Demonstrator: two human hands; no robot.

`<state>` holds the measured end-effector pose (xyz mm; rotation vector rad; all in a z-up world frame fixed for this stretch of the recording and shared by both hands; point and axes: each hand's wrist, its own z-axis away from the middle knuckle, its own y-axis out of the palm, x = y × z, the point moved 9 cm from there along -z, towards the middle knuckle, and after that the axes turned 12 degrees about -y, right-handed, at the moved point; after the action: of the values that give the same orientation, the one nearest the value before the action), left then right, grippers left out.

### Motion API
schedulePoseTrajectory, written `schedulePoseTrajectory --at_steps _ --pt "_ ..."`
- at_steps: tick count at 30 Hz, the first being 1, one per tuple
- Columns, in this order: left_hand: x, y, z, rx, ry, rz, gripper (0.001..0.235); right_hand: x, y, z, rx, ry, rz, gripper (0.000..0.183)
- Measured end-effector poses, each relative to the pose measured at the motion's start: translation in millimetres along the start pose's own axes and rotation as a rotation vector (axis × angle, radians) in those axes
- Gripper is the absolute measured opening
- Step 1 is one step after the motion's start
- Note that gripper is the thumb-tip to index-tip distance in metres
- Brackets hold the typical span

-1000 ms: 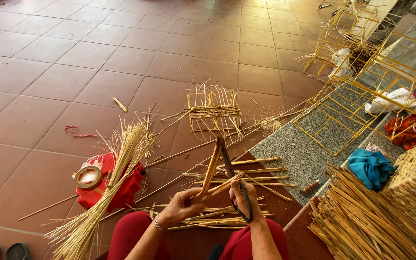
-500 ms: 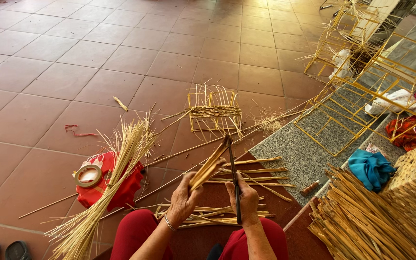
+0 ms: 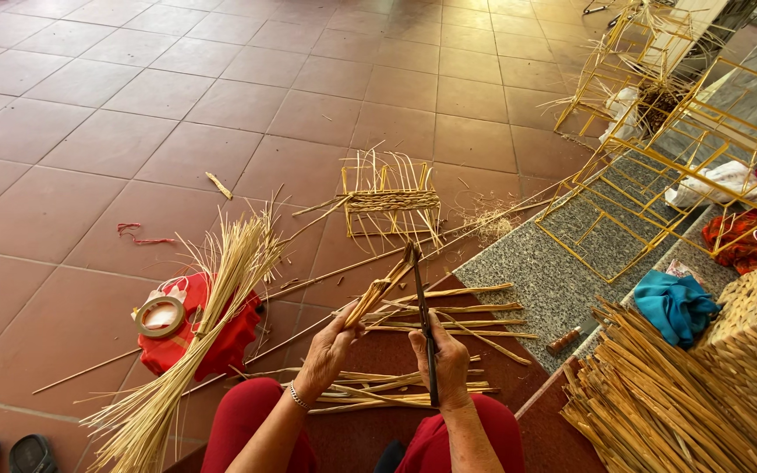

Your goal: The person sits on a tiled floor and uses shears to cut dried plant strips into shorter pieces. They repeatedly pick up bundles, trim them, and place the cut pieces into a growing pile on the floor.

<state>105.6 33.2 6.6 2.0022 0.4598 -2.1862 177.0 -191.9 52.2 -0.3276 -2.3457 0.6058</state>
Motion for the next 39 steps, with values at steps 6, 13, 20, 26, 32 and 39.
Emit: schedulePoseTrajectory --at_steps 6,13,20,26,32,39 --pt "-51 -4 14 -0.246 0.377 -0.234 0.042 0 7 3 0.058 -0.003 -0.095 0.068" --pt "-11 12 -17 0.090 -0.093 0.410 0.023 -1 35 16 0.173 0.142 -0.540 0.069" --pt "-15 19 -8 0.005 -0.055 0.357 0.027 9 32 16 0.172 0.156 -0.524 0.071" --pt "3 16 -11 -0.034 -0.151 0.412 0.018 26 38 13 0.261 0.144 -0.690 0.083" --pt "16 18 -11 -0.033 -0.204 0.399 0.018 20 34 11 0.253 0.170 -0.596 0.085" --pt "13 21 -12 -0.003 -0.141 0.424 0.019 18 28 9 0.241 0.121 -0.319 0.079"
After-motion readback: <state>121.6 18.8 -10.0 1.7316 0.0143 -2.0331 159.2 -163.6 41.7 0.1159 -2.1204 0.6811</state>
